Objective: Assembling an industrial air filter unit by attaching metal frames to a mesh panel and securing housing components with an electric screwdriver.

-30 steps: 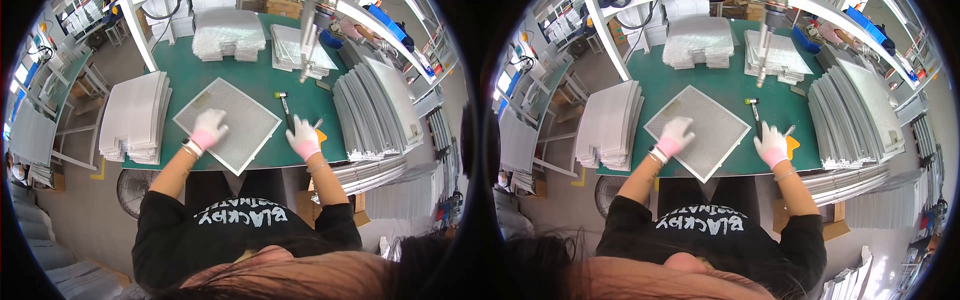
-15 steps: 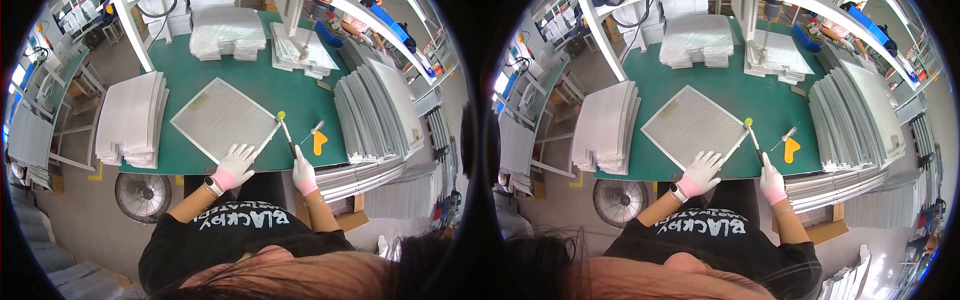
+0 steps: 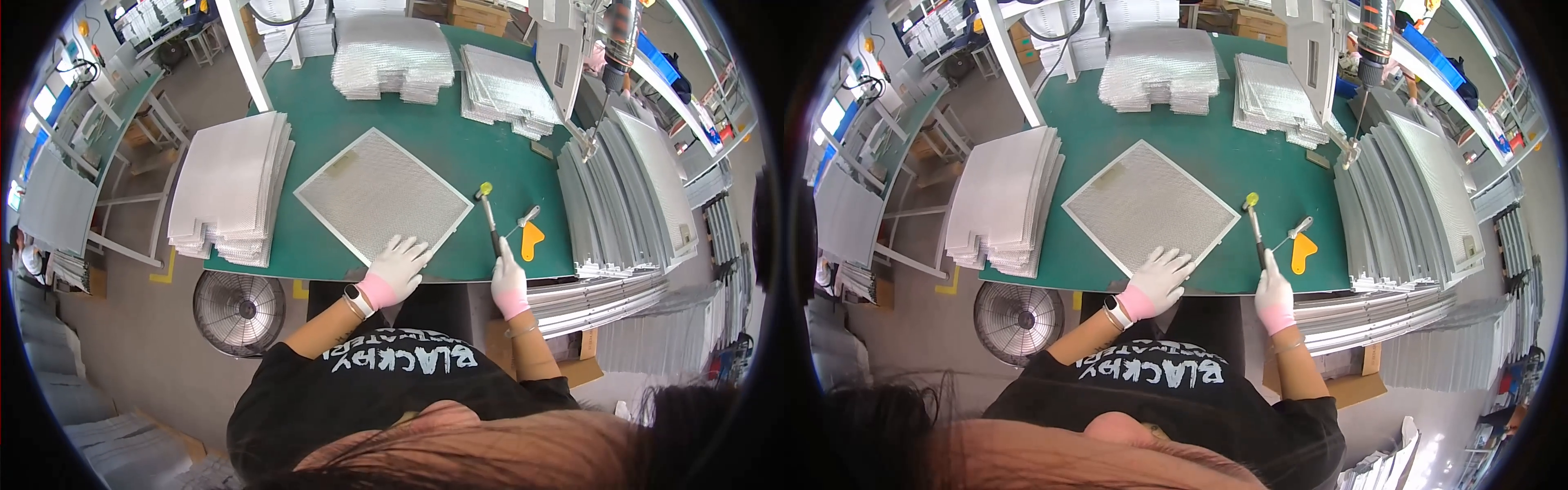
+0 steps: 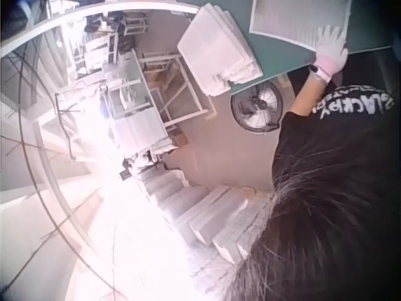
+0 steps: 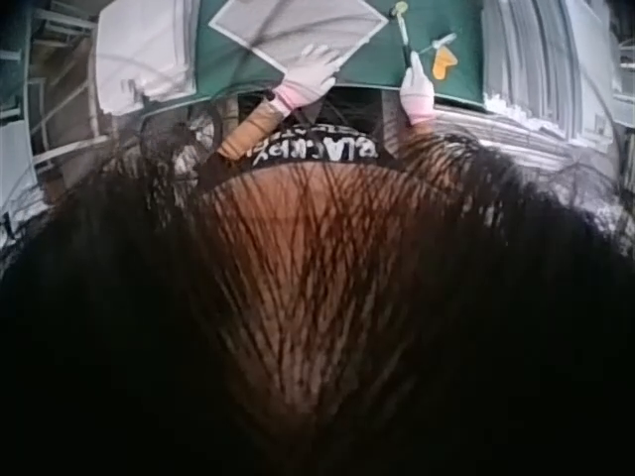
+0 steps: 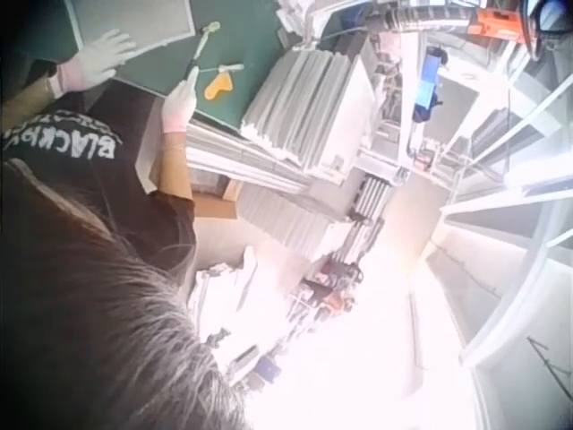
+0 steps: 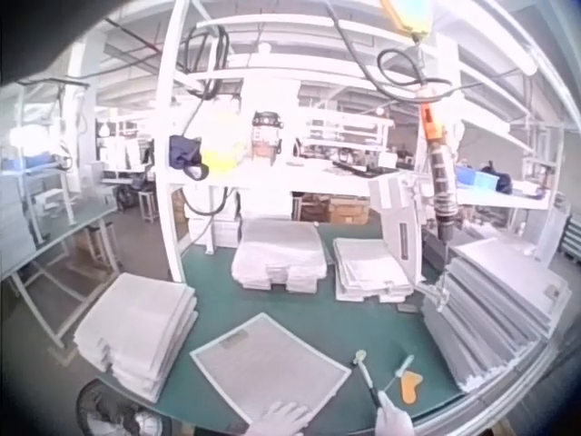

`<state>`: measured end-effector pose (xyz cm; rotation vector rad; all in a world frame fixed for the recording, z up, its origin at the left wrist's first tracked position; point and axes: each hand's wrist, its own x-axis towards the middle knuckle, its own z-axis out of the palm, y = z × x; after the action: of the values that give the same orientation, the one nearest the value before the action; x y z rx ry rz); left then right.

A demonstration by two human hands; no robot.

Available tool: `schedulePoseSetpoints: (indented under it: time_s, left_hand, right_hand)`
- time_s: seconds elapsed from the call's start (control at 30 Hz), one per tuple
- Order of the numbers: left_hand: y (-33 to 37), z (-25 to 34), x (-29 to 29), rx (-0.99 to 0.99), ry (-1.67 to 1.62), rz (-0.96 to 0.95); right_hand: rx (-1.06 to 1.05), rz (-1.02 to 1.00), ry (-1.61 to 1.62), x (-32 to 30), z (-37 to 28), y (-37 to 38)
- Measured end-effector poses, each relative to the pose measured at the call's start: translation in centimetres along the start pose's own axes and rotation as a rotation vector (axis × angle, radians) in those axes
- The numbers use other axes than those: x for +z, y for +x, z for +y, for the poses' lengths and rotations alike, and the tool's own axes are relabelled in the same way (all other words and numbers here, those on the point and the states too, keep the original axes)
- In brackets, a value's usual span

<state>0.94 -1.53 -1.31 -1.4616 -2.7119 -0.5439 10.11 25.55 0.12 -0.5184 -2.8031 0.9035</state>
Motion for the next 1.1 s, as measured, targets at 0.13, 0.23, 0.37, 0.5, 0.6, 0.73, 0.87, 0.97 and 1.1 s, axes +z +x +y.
schedulePoseSetpoints:
  time_s: [0.13,0.23,0.37,0.5,0.6,0.73,0.87,0.97,1.1]
  left_hand:
    - [-0.8,0.1,0.7,0.046,-0.128,0.034]
    - [-1.6,0.7,-0.1,0.044,-0.184,0.011]
    - [-4.4,1.4,-0.4,0.138,-0.231,0.053]
    - [-8.2,0.5,1.4,0.253,-0.132,-0.101]
    - [-11.5,-0.3,3.5,0.298,-0.025,-0.180]
    - [-13.5,-1.3,4.6,0.391,0.010,-0.024]
    - [-13.5,-1.2,3.3,0.390,-0.015,-0.024]
    - [-12.9,-1.6,-2.1,0.193,-0.020,0.049]
    - [-13.6,-5.6,-10.8,-0.305,0.164,0.656]
  right_hand:
    - [-0.088,0.125,-0.166,-0.3,1.2,2.8]
    - [-0.174,0.139,-0.226,-0.2,1.6,4.2]
    - [-0.327,0.165,-0.353,0.2,-0.4,5.0]
    - [-0.490,0.173,-0.238,0.7,-2.2,5.9]
    - [-0.584,0.161,-0.190,1.2,-5.5,7.5]
    - [-0.733,0.083,-0.255,0.5,-10.5,12.7]
    - [-0.598,-0.502,-0.186,-0.9,-10.8,15.9]
    - [-0.672,-0.480,-0.084,-5.4,-10.3,12.7]
    - [-0.615,-0.272,0.088,-13.2,-8.0,4.0]
